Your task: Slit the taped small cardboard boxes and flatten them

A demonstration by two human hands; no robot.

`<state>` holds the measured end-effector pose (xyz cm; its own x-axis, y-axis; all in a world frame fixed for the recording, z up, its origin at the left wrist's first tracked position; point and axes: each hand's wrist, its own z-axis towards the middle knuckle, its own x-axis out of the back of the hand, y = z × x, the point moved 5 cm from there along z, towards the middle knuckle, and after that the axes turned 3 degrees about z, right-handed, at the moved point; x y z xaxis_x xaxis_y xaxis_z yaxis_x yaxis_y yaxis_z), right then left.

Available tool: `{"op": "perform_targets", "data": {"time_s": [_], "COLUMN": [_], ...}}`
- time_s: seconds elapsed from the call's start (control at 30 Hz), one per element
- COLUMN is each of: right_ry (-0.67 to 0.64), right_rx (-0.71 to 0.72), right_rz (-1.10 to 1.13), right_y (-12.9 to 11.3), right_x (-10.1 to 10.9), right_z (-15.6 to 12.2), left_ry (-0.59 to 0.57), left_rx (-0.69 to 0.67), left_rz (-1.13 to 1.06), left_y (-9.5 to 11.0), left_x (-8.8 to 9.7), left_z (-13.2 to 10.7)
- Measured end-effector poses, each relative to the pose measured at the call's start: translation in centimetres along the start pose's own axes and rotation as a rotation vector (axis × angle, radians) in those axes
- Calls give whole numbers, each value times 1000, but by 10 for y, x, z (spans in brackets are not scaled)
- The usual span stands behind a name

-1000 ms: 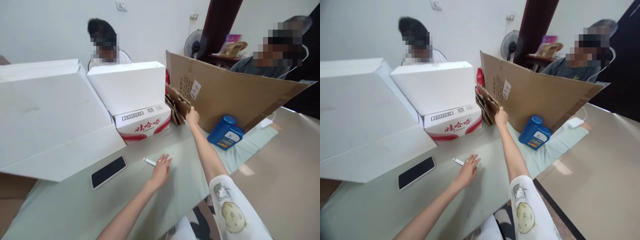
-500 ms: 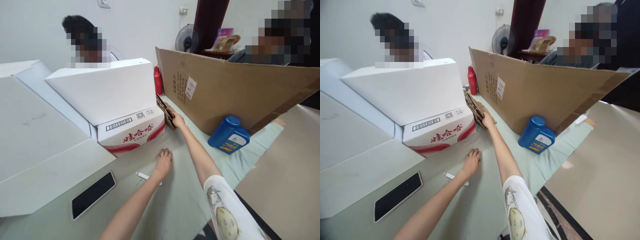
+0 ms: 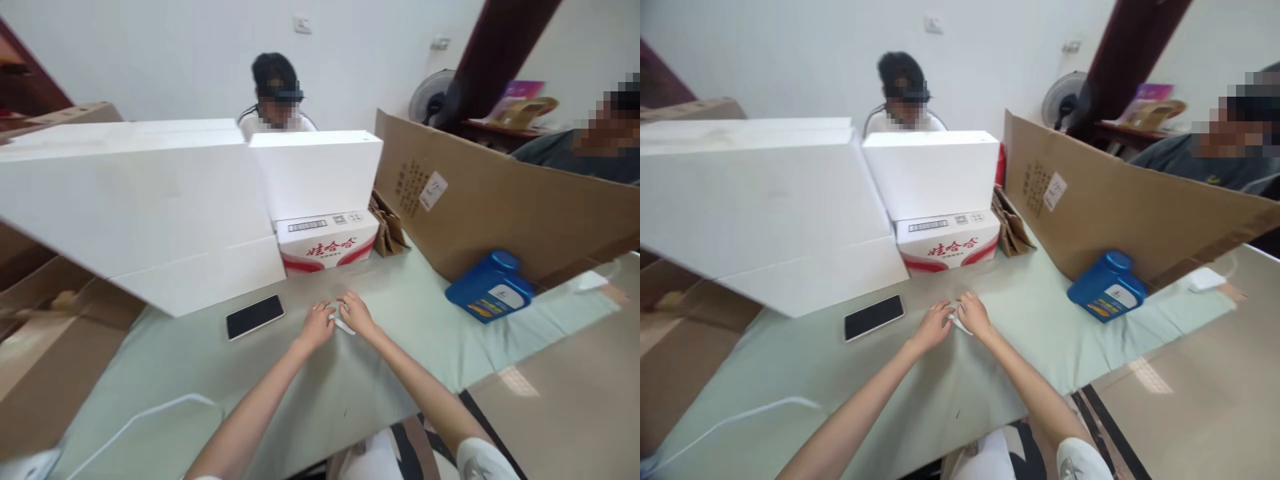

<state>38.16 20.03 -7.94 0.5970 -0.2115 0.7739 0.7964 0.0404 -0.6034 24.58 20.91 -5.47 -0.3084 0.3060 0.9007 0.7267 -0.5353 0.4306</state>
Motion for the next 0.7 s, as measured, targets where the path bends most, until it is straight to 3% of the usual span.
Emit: {"op": "perform_targets", "data": {"time_s": [0.07, 0.17, 0.3, 0.4, 0.57, 0.7], "right_ry": [-51, -47, 3, -10, -43, -48], "right_rx": [54, 68, 5, 24, 100, 98], "right_rz": [-23, -82, -180, -221, -264, -308], "right_y": [-26, -44, -33, -25, -25, -21], "right_x": [-28, -44, -45, -51, -63, -75], "right_z": [-21, -38, -39, -40, -45, -40], "left_ry": [78, 238, 487, 631, 724, 699], "left_rx": [98, 305, 647, 869, 1132, 1204], "left_rz": [-30, -47, -20, -7, -31, 2], "left_y": [-25, -63, -112, -141, -177, -205], "left_x": [14, 42, 88, 121, 175, 228], "left_z": [-34, -90, -161, -201, -231, -235]}}
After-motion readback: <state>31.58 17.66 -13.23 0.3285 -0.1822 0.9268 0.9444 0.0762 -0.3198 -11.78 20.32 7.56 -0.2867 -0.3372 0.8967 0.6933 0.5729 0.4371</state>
